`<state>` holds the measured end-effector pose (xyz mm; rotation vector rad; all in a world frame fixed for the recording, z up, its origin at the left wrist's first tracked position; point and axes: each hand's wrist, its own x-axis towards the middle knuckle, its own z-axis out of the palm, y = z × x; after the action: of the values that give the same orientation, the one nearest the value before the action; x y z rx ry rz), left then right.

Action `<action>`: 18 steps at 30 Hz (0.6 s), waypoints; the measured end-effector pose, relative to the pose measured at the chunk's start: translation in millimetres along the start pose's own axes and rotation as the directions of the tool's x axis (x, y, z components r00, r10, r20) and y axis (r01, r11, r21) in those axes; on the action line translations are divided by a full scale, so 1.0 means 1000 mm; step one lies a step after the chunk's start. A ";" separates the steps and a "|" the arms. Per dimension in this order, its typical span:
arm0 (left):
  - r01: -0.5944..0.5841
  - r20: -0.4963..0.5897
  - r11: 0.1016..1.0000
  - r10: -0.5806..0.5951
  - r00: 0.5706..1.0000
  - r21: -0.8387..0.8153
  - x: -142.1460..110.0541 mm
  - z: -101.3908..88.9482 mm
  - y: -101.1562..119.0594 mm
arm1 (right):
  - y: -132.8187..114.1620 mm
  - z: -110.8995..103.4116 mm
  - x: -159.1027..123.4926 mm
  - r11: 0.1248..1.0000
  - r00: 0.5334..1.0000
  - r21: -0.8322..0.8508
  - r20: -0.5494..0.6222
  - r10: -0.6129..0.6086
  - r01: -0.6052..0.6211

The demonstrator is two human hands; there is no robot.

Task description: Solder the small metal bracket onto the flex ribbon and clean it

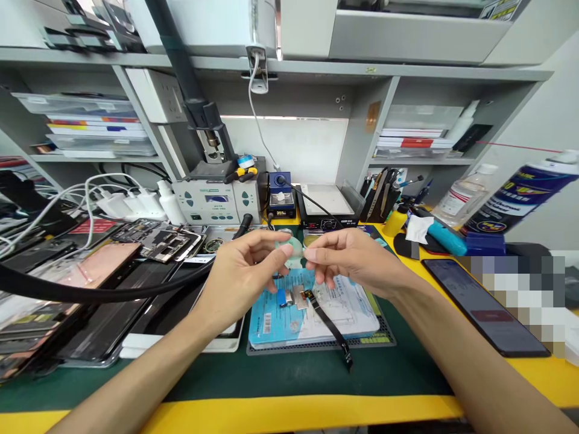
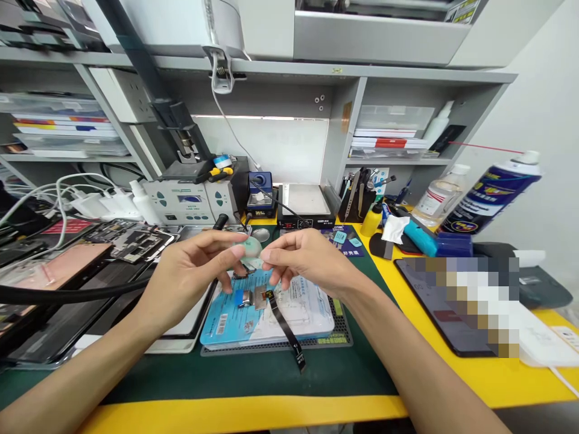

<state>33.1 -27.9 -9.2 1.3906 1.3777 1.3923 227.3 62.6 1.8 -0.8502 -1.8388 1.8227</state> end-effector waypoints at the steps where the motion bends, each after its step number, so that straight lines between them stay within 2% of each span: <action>1: -0.013 -0.018 1.000 0.012 1.000 -0.021 0.000 0.001 -0.001 | 0.000 0.001 0.000 1.000 1.000 0.001 -0.001 0.006 -0.006; 6: -0.063 -0.056 0.995 0.059 0.997 -0.082 0.001 0.005 -0.002 | 0.001 0.001 0.000 0.999 1.000 0.051 0.012 0.011 -0.012; 11: -0.060 -0.043 0.993 0.056 0.998 -0.102 -0.001 0.003 -0.002 | 0.003 0.001 0.001 0.993 1.000 0.118 0.012 0.009 -0.010; 18: -0.067 -0.053 0.994 0.063 0.997 -0.083 -0.002 0.005 -0.003 | 0.004 0.003 0.001 0.993 0.996 0.113 0.086 0.020 -0.029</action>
<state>37.3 -28.0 -13.1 1.3642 1.3001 1.5196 225.3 60.5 -2.5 -0.7682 -1.7613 1.9866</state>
